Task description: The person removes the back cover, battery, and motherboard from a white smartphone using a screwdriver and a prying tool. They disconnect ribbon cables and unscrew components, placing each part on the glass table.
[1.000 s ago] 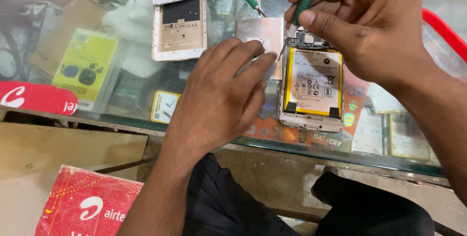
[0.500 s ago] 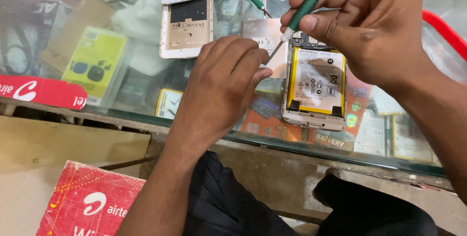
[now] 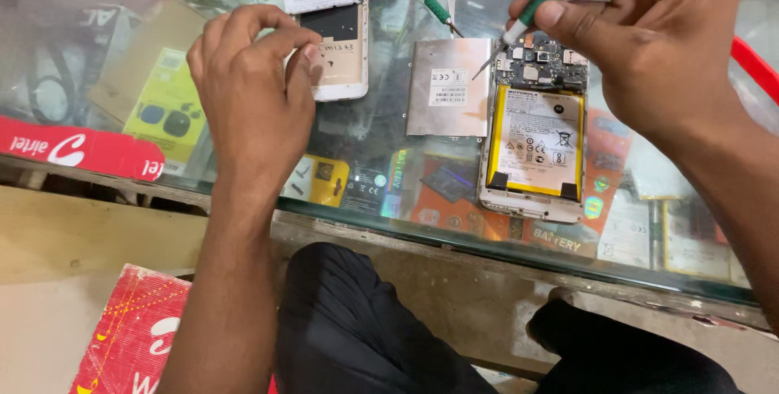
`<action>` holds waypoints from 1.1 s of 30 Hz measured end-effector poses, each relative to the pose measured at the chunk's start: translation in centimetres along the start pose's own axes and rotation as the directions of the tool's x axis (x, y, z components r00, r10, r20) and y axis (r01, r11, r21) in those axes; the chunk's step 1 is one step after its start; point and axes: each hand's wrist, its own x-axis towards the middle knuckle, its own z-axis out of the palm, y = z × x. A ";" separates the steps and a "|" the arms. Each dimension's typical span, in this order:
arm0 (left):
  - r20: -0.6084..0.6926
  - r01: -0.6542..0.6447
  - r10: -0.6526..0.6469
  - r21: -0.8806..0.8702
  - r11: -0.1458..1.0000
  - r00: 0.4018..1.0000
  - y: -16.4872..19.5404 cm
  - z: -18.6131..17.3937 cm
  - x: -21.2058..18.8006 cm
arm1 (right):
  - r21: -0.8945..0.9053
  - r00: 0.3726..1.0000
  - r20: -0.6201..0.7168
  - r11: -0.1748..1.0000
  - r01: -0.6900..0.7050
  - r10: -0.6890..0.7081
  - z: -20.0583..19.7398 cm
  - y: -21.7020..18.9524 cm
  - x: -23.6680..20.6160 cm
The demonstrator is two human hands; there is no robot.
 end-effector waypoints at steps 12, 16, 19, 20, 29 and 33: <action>0.034 0.209 -0.220 -0.475 0.855 0.975 2.1 -1.3 -0.1 | 0.039 0.998 -0.064 0.999 -0.020 0.023 -0.5 0.9 0.0; 0.183 -0.163 0.259 -0.418 0.894 0.948 4.6 -0.5 0.4 | -0.032 0.993 -0.116 0.999 -0.023 0.020 -1.0 1.5 0.0; 0.322 -0.248 0.376 -0.374 0.893 0.869 5.2 1.3 1.9 | -0.094 0.986 -0.157 0.993 -0.072 0.057 -1.2 1.5 0.1; 0.362 -0.257 0.396 -0.374 0.891 0.844 5.1 1.9 2.4 | -0.090 0.986 -0.163 0.994 -0.061 0.045 -1.2 1.4 0.2; 0.309 -0.266 0.399 -0.392 0.881 0.864 4.8 0.3 3.7 | -0.158 0.987 -0.164 0.987 -0.029 0.003 -1.6 1.2 0.3; 0.179 -0.208 0.273 -0.315 0.926 0.945 2.2 -3.5 1.1 | -0.129 0.982 -0.191 0.991 -0.024 -0.001 -1.8 1.1 0.4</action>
